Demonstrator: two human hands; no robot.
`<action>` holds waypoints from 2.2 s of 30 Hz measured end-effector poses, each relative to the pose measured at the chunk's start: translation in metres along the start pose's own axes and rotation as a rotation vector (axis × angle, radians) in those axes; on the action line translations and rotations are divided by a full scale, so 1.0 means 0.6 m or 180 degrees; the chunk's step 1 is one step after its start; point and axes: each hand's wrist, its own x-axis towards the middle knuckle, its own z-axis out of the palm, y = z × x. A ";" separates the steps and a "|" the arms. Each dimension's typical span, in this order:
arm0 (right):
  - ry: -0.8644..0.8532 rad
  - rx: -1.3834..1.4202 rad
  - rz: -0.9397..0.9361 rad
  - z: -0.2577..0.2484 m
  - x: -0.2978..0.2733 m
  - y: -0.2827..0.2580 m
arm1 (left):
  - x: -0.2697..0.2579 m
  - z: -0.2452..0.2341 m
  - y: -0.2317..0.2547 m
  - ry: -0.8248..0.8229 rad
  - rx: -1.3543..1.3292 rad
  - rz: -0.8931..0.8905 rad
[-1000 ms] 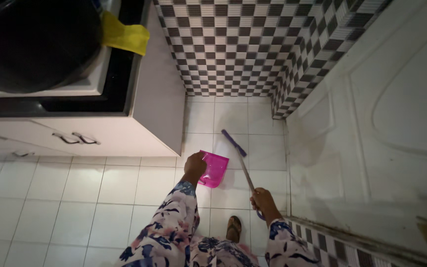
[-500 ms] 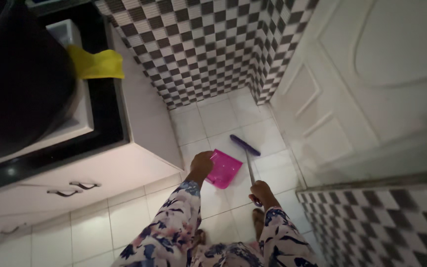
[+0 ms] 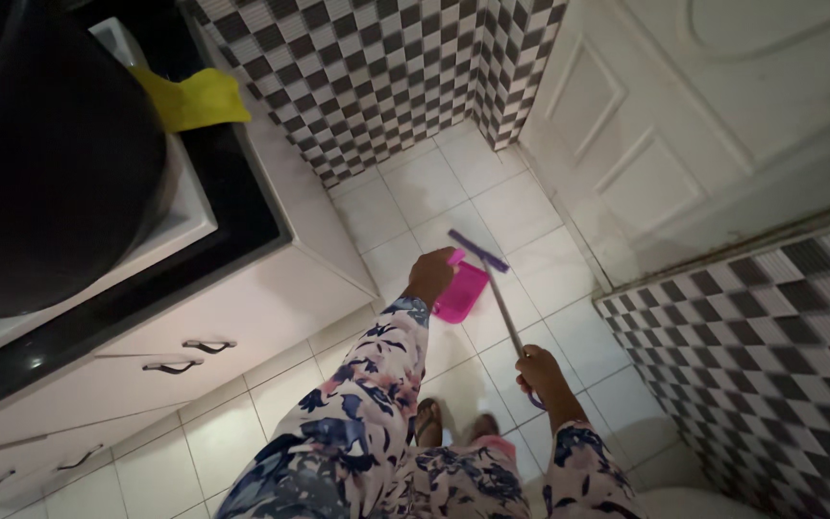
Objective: The person sweeps the bathroom floor by hand using a small handheld broom and a dustpan, gathering debris into the dustpan and moving a large bucket aside to reach the corners.
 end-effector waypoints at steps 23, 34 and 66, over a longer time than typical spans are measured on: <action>0.0451 0.1238 0.0002 0.006 -0.007 0.053 | -0.041 -0.028 0.002 -0.0377 0.0348 0.0166; 0.1018 -0.0479 0.0110 0.194 0.036 0.042 | -0.108 -0.072 -0.073 -0.0613 0.0319 0.0253; 0.1123 0.1553 0.0550 0.386 -0.258 0.345 | -0.301 -0.088 -0.171 -0.0881 0.0708 0.0495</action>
